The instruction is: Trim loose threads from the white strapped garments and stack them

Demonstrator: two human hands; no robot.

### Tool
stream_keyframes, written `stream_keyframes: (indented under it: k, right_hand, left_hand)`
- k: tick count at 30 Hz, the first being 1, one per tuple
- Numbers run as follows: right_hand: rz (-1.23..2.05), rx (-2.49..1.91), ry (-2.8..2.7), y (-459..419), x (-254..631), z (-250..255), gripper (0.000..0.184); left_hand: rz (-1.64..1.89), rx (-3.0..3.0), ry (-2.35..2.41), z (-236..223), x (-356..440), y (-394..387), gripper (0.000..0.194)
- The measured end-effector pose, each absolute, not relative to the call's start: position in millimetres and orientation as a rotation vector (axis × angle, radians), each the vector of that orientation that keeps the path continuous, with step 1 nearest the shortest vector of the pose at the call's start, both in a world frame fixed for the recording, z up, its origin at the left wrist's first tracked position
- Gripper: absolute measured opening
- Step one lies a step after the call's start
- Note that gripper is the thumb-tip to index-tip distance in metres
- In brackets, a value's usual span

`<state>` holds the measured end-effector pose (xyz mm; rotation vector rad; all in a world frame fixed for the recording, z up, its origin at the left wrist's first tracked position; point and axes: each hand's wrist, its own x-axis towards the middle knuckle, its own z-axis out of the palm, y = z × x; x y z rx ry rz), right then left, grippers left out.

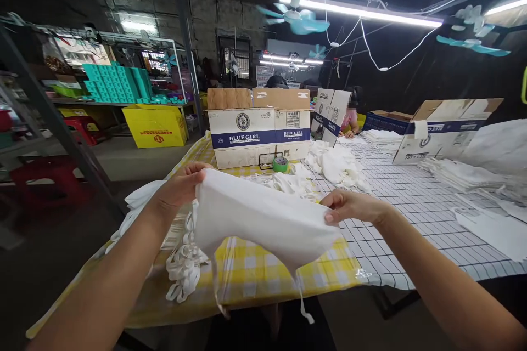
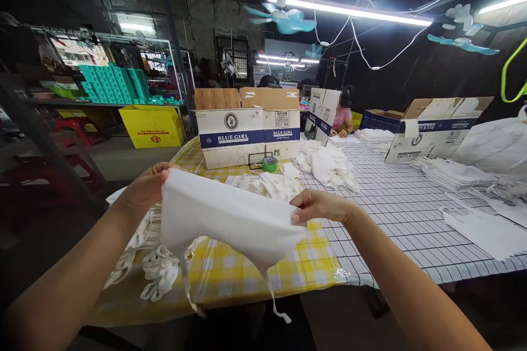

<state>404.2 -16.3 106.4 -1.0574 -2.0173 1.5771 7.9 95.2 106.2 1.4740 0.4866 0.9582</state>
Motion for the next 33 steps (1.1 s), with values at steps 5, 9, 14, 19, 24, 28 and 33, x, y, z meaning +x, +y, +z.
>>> stream_keyframes:
  k: [5, 9, 14, 19, 24, 28, 33]
  right_hand:
    - [1.29, -1.197, -2.019, -23.1, 416.9, 121.2, 0.031]
    - [0.939, -1.287, -2.059, -30.6, 418.7, 135.9, 0.029]
    - [0.659, -1.411, -2.048, -31.3, 426.7, 138.5, 0.036]
    - [0.344, -1.539, -2.06, -24.6, 416.3, 129.8, 0.031]
    - [0.816, -1.134, -2.046, -30.3, 338.3, 136.1, 0.05]
    - [1.312, -0.981, -1.915, -25.5, 306.8, 141.7, 0.033]
    - [1.447, -0.993, -1.697, -14.3, 332.2, 135.2, 0.028]
  left_hand:
    - [0.802, 1.724, 0.568, 114.9, -6.3, 89.8, 0.035]
    - [0.638, 1.923, 0.704, 125.8, -6.3, 85.5, 0.03]
    - [0.661, 2.119, 0.814, 138.9, -3.7, 78.5, 0.028]
    - [0.684, 2.275, 0.872, 152.4, 28.2, 48.8, 0.029]
    - [0.609, 2.256, 0.732, 156.3, 103.7, 17.4, 0.032]
    - [0.66, 2.006, 0.596, 141.7, 128.9, 18.9, 0.033]
    - [0.47, 1.628, 0.468, 98.3, 113.5, 21.0, 0.034]
